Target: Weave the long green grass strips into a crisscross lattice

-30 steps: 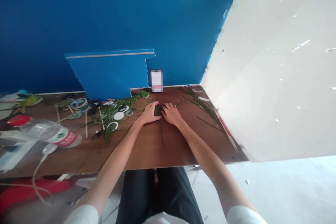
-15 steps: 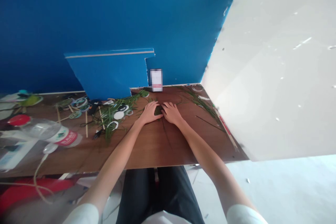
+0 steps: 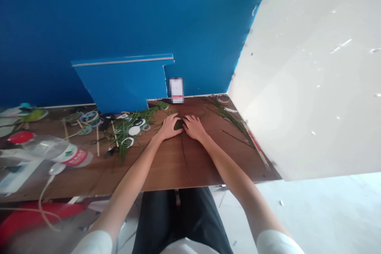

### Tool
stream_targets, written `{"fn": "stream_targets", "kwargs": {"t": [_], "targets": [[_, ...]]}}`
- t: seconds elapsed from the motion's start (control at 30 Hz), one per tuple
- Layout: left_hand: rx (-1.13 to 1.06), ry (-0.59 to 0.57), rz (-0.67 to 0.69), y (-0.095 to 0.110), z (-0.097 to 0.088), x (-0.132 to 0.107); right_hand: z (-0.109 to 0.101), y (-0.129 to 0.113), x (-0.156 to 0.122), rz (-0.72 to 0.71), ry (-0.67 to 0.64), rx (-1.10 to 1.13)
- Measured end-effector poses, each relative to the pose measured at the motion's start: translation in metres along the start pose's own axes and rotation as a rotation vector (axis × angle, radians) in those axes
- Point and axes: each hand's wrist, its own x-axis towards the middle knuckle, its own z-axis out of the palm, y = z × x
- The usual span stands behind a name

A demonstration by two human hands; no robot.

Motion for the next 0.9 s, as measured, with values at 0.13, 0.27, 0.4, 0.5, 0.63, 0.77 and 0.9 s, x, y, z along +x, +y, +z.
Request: {"fn": "stream_targets", "kwargs": {"t": [0.13,0.27,0.4,0.5,0.63,0.77,0.9], "targets": [[0.002,-0.012,-0.006,0.0015,-0.0017,-0.0005,0.0000,0.0000,0.0000,0.001,-0.005,0.001],[0.007,-0.012,-0.006,0.0021,-0.0015,-0.0008,0.0005,-0.0001,0.0001,0.008,-0.010,-0.002],[0.006,0.001,-0.005,0.0019,-0.0005,-0.0008,0.0012,0.0002,0.0000,0.004,0.000,-0.006],[0.002,0.008,-0.012,0.0014,0.0003,-0.0006,0.0014,0.0005,0.0001,0.004,0.003,-0.005],[-0.002,0.018,-0.018,0.0012,0.0009,-0.0003,0.0004,0.0000,0.0002,0.007,-0.008,-0.004],[-0.006,0.021,-0.029,0.0019,-0.0001,-0.0005,-0.0011,-0.0010,-0.0003,0.010,-0.018,0.001],[-0.049,0.057,-0.042,0.0008,-0.0005,-0.0003,-0.0007,-0.0007,-0.0006,0.010,-0.013,0.021]]}}
